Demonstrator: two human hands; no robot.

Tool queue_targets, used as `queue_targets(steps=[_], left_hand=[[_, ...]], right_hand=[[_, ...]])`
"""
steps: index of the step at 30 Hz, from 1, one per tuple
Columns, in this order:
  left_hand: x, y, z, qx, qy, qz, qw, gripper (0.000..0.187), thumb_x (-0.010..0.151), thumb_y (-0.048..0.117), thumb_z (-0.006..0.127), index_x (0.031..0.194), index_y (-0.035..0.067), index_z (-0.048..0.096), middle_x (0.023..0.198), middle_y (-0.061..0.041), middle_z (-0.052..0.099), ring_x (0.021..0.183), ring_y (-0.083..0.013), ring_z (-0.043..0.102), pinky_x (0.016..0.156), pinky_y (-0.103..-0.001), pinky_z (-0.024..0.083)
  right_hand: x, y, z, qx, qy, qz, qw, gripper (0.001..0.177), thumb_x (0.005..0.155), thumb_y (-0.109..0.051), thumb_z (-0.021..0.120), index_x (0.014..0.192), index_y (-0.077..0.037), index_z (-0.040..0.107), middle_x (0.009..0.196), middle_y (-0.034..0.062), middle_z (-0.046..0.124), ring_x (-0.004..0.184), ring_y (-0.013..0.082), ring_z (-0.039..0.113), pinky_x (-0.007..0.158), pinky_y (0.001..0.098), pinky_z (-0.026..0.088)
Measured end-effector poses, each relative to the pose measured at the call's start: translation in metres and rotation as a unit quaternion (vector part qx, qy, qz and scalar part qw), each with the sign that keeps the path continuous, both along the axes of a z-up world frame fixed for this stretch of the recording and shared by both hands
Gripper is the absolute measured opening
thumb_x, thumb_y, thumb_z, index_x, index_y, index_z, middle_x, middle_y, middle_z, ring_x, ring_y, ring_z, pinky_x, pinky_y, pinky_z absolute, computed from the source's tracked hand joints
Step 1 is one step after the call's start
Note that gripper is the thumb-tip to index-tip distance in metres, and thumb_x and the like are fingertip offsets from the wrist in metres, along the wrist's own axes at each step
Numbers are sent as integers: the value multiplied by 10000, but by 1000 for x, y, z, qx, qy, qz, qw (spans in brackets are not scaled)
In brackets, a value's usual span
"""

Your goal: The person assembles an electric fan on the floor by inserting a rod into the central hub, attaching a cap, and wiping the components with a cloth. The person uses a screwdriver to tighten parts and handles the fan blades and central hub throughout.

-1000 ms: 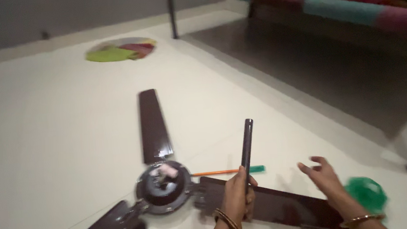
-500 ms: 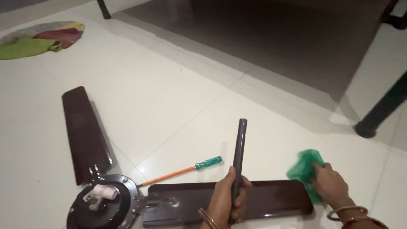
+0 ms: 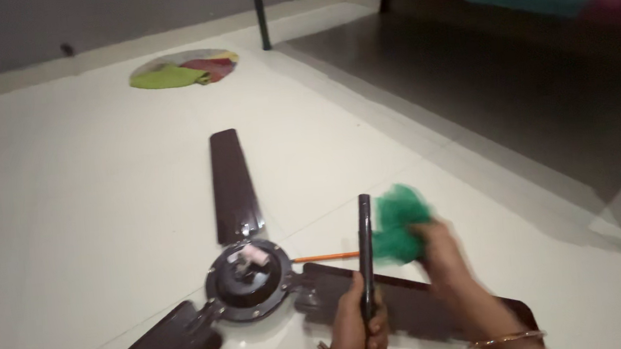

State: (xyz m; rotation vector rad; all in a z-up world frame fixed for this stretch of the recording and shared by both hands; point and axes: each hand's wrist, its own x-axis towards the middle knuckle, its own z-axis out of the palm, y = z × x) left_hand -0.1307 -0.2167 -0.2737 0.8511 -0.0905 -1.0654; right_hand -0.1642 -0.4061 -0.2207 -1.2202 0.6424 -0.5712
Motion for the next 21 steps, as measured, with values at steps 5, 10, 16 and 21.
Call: queue_targets(steps=[5, 10, 16, 21], left_hand=[[-16, 32, 12, 107, -124, 77, 983, 570, 1047, 531, 405, 713, 92, 552, 454, -5, 410, 302, -132, 337, 305, -321, 225], [-24, 75, 12, 157, -159, 99, 970, 559, 1046, 548, 445, 726, 102, 548, 466, 14, 397, 339, -102, 364, 337, -283, 252], [-22, 88, 24, 87, -129, 152, 976, 551, 1055, 539, 463, 740, 92, 528, 489, 16, 411, 349, -107, 367, 330, -286, 245], [-4, 96, 27, 125, -93, 200, 967, 359, 1024, 501, 420, 889, 209, 579, 511, -5, 441, 347, -134, 346, 318, -325, 235]], right_hand=[[25, 116, 42, 126, 40, 60, 989, 501, 973, -500, 550, 1225, -67, 539, 1029, 77, 614, 823, 182, 600, 732, 375, 524], [39, 144, 66, 86, -33, 71, 993, 447, 997, -503, 536, 1122, -74, 523, 915, 101, 594, 668, 203, 554, 565, 373, 481], [32, 180, 64, 52, 61, 88, 993, 544, 991, -541, 464, 1165, -32, 547, 886, 107, 585, 666, 211, 593, 551, 397, 541], [13, 206, 39, -51, 112, 224, 967, 595, 994, -546, 484, 1278, -33, 586, 1033, 150, 653, 835, 216, 631, 678, 422, 533]])
